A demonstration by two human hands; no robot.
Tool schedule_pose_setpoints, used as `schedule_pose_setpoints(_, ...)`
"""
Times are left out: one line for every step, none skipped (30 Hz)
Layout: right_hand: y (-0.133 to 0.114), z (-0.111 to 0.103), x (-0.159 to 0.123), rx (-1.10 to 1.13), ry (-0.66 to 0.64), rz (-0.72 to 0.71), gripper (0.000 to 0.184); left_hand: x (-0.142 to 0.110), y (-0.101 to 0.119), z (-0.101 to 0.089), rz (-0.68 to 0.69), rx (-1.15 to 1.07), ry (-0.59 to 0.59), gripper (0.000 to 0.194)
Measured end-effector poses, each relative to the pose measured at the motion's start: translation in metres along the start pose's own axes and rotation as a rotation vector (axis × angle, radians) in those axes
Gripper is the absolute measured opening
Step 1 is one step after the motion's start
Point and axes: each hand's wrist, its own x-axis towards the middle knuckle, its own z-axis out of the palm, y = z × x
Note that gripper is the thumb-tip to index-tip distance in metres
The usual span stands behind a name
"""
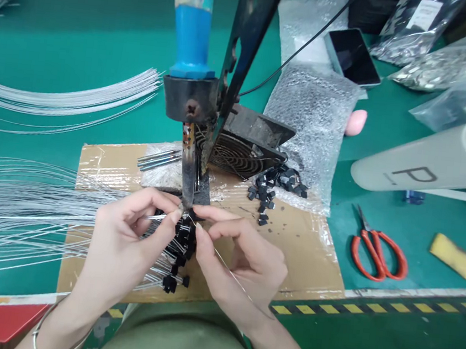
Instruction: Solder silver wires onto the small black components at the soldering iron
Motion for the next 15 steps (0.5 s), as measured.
schedule_pose_setpoints(-0.0002, -0.0001, 0.0000, 0.000, 0.002, 0.000, 0.019, 0.0002, 0.0005, 0.0001, 0.002, 0.001, 0.000, 0.009)
schedule_pose_setpoints(-0.0005, -0.0002, 0.0001, -0.001, 0.005, -0.001, 0.019, 0.0003, 0.0010, 0.0002, 0.000, 0.003, 0.002, 0.009)
schedule_pose_setpoints(-0.0008, -0.0004, 0.0002, -0.002, 0.006, -0.002, 0.019, 0.0005, 0.0015, 0.0003, -0.001, 0.005, 0.004, 0.009)
schedule_pose_setpoints(-0.0012, -0.0005, 0.0003, -0.004, 0.005, -0.003, 0.019, 0.0006, 0.0020, 0.0005, -0.004, 0.002, 0.005, 0.010)
schedule_pose_setpoints(-0.0015, -0.0006, 0.0005, -0.007, 0.003, -0.004, 0.020, 0.0008, 0.0024, 0.0007, -0.008, -0.003, 0.007, 0.010)
schedule_pose_setpoints(-0.0017, -0.0006, 0.0007, -0.010, 0.000, -0.004, 0.020, 0.0009, 0.0027, 0.0009, -0.012, -0.009, 0.008, 0.010)
schedule_pose_setpoints(-0.0018, -0.0006, 0.0008, -0.013, -0.003, -0.003, 0.020, 0.0011, 0.0028, 0.0012, -0.018, -0.014, 0.010, 0.010)
schedule_pose_setpoints(-0.0017, -0.0004, 0.0009, -0.016, -0.004, -0.003, 0.020, 0.0014, 0.0027, 0.0016, -0.022, -0.016, 0.012, 0.009)
schedule_pose_setpoints(-0.0014, -0.0002, 0.0010, -0.018, -0.004, -0.003, 0.020, 0.0017, 0.0026, 0.0020, -0.027, -0.017, 0.014, 0.009)
schedule_pose_setpoints(-0.0011, 0.0000, 0.0009, -0.019, -0.002, -0.004, 0.020, 0.0022, 0.0023, 0.0025, -0.032, -0.018, 0.012, 0.009)
schedule_pose_setpoints(-0.0006, 0.0003, 0.0008, -0.019, -0.001, -0.006, 0.020, 0.0026, 0.0020, 0.0029, -0.033, -0.021, 0.007, 0.010)
schedule_pose_setpoints(-0.0002, 0.0005, 0.0007, -0.018, 0.002, -0.008, 0.020, 0.0029, 0.0018, 0.0034, -0.030, -0.027, 0.002, 0.011)
schedule_pose_setpoints(0.0002, 0.0006, 0.0006, -0.019, 0.002, -0.011, 0.020, 0.0032, 0.0016, 0.0037, -0.026, -0.031, -0.003, 0.011)
schedule_pose_setpoints(0.0005, 0.0007, 0.0005, -0.021, 0.003, -0.013, 0.020, 0.0033, 0.0015, 0.0038, -0.022, -0.034, -0.006, 0.011)
schedule_pose_setpoints(0.0006, 0.0007, 0.0005, -0.021, 0.003, -0.015, 0.020, 0.0032, 0.0016, 0.0038, -0.020, -0.035, -0.009, 0.011)
